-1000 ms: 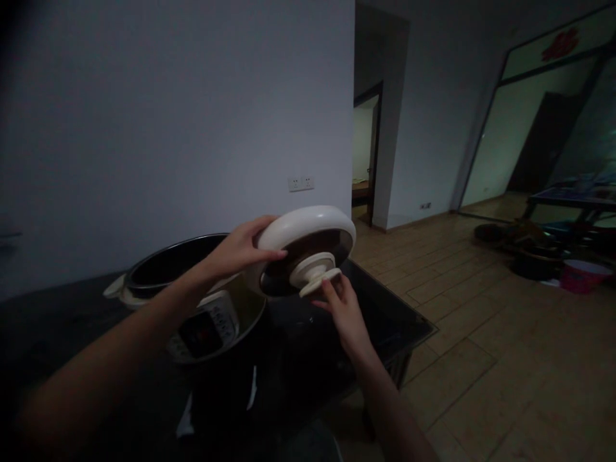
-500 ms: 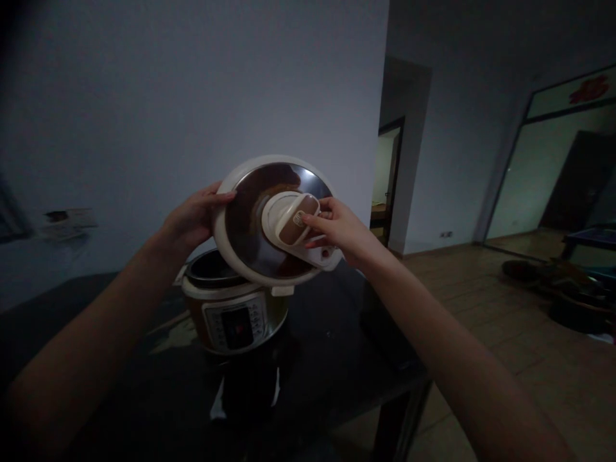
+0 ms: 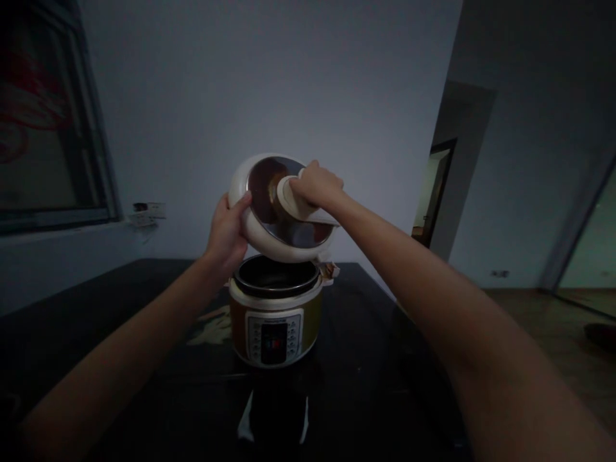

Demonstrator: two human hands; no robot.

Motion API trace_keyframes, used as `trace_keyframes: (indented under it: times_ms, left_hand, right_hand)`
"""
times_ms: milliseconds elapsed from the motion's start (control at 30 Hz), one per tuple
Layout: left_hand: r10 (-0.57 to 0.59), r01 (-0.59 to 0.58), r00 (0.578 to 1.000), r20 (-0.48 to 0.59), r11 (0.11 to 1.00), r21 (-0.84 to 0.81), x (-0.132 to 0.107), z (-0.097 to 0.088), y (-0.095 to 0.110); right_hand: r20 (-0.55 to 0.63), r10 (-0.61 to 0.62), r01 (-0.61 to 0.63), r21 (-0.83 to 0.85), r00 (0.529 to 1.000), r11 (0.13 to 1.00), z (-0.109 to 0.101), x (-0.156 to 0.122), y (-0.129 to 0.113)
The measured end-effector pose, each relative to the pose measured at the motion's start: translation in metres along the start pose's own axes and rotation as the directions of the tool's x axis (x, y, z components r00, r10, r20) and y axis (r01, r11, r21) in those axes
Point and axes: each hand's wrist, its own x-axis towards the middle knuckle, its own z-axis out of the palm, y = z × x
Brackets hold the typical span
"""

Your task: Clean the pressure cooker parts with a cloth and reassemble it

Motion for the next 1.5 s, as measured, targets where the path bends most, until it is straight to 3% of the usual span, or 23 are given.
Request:
trace_keyframes:
  times_ms: [67,200,333,400,467,533,633,700,800,1000,1500]
  left_hand:
    - [0.024,-0.025,0.999,-0.031,1.000,-0.019,-0.006,0.004,-0.006]
    - [0.014,-0.017,0.999,-0.039,0.996,-0.084,-0.022,0.015,-0.014]
    - [-0.124,0.130,0.987,0.105,0.990,-0.054,-0.035,0.004,-0.011]
    - [-0.193,0.188,0.962,0.191,0.981,0.043,-0.037,-0.017,-0.008]
    - [-0.201,0.178,0.970,0.136,0.971,0.161,-0.035,-0.049,-0.008]
    - [-0.076,0.069,0.997,0.011,0.948,0.311,-0.030,-0.084,-0.012]
    - [0.099,-0.067,0.995,-0.031,0.843,0.534,-0.024,-0.132,-0.026]
    - [0.069,-0.015,0.995,-0.066,0.801,0.599,-0.022,-0.155,-0.038]
    - [-0.076,0.104,0.995,-0.072,0.762,0.639,-0.021,-0.175,-0.056]
    - [-0.262,0.213,0.964,-0.034,0.691,0.691,-0.018,-0.183,-0.074]
    - [-0.243,0.201,0.970,-0.022,0.746,0.634,-0.019,-0.184,-0.082]
  right_hand:
    - [-0.053,0.016,-0.021,-0.090,0.998,0.996,0.016,0.012,-0.010]
    - [0.016,0.001,0.001,-0.165,1.000,0.986,0.048,0.029,-0.020]
    - [0.110,-0.077,0.097,-0.191,0.991,0.977,0.073,0.040,-0.018]
    - [0.144,-0.128,0.156,-0.207,0.981,0.966,0.083,0.042,-0.016]
    - [0.170,-0.176,0.212,-0.226,0.970,0.951,0.091,0.044,-0.013]
    - [0.193,-0.217,0.262,-0.247,0.957,0.933,0.098,0.046,-0.010]
    - [0.236,-0.265,0.326,-0.276,0.935,0.904,0.110,0.047,-0.005]
    - [0.275,-0.283,0.360,-0.293,0.919,0.886,0.118,0.048,-0.001]
    - [0.335,-0.290,0.395,-0.311,0.897,0.864,0.130,0.046,0.002]
    - [0.419,-0.300,0.444,-0.302,0.857,0.844,0.151,0.032,-0.002]
    - [0.475,-0.327,0.498,-0.294,0.817,0.816,0.171,-0.002,-0.026]
